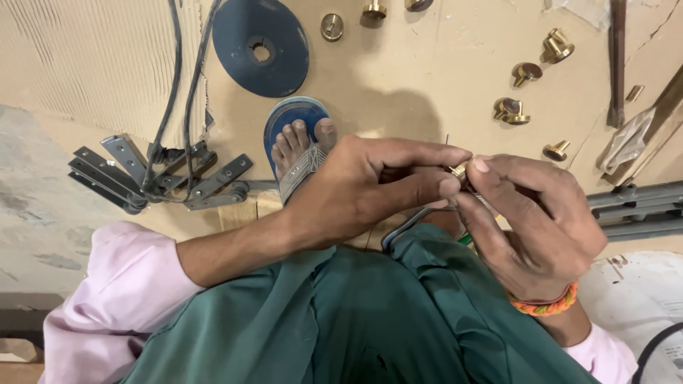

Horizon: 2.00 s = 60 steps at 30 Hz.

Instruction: The person sits on the floor handling small brass knob-shaped hardware pieces, turning them over in their hands. They then hold a dark abrasive disc in one hand and rub a brass knob against its surface repeatedly to polish or smooth it, working on one piece at a time.

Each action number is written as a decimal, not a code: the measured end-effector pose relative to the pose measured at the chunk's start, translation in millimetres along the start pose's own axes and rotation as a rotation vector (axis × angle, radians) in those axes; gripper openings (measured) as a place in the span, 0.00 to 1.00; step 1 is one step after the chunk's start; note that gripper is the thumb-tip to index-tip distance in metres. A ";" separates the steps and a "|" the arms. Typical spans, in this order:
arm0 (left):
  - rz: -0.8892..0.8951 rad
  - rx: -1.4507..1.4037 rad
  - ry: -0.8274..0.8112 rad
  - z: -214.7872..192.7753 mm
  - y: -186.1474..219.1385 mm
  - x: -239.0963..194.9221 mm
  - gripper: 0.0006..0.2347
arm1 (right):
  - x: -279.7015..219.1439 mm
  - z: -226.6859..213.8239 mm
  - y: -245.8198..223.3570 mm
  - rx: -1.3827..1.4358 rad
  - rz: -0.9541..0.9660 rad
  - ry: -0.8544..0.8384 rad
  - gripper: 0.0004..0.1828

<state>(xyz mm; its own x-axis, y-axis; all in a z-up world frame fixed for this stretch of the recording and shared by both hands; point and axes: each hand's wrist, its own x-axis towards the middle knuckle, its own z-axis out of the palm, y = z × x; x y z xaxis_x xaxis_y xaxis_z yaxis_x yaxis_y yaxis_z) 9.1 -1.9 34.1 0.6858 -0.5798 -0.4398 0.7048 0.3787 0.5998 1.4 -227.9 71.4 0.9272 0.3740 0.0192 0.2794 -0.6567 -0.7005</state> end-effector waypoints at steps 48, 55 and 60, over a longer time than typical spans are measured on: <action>-0.020 -0.011 -0.105 11.4 15.5 0.1 0.13 | -13.8 -18.3 -1.7 0.341 0.254 0.084 0.19; 0.027 0.116 -0.063 14.1 9.0 1.1 0.13 | -9.4 -14.2 -2.3 0.135 0.049 0.107 0.21; 0.103 0.135 -0.037 17.8 2.0 -1.9 0.13 | -12.1 -12.2 0.6 0.061 0.017 0.102 0.20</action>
<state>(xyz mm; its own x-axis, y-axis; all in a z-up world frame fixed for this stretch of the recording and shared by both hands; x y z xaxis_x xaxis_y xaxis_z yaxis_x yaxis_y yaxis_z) 5.9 -13.0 48.0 0.7442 -0.5700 -0.3483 0.5989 0.3385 0.7257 -6.6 -240.7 79.4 0.9531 0.2927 0.0771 0.2507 -0.6205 -0.7431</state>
